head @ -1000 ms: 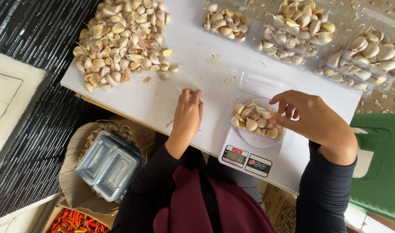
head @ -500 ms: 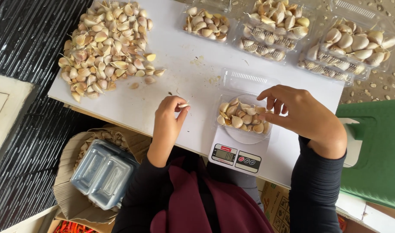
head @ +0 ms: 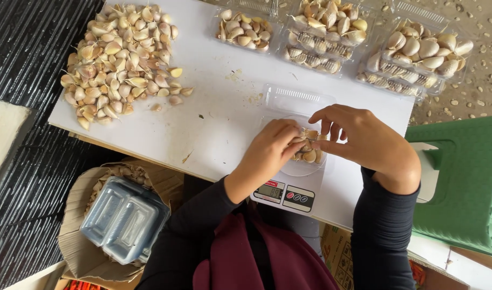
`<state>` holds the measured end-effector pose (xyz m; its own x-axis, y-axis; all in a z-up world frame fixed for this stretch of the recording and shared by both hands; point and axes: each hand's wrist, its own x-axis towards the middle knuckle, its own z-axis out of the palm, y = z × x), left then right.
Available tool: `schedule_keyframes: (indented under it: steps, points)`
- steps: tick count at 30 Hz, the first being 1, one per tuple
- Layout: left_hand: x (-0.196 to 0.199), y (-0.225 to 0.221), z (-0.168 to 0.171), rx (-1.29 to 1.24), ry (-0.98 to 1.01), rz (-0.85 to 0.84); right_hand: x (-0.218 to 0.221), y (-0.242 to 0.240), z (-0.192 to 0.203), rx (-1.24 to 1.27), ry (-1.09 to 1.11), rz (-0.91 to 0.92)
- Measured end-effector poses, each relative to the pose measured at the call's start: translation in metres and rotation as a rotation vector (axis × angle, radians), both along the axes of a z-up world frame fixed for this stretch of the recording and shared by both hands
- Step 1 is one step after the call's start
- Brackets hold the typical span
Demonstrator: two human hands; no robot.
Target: The person picks up garlic cloves by hand, places them into a plastic container on a digital scale, and monitors the weight.
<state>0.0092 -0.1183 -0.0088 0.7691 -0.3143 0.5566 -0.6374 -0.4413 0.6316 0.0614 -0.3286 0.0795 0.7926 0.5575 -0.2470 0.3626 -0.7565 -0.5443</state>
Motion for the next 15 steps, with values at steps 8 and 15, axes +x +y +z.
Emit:
schedule_keyframes:
  steps: [8,15]
  points:
    - [-0.007,0.013,-0.015,0.072,-0.042,0.115,0.001,0.003,-0.001,-0.022,-0.010,0.048]
    - [-0.037,0.112,0.002,0.061,0.031,0.383,-0.005,0.026,0.005,-0.155,0.117,-0.014]
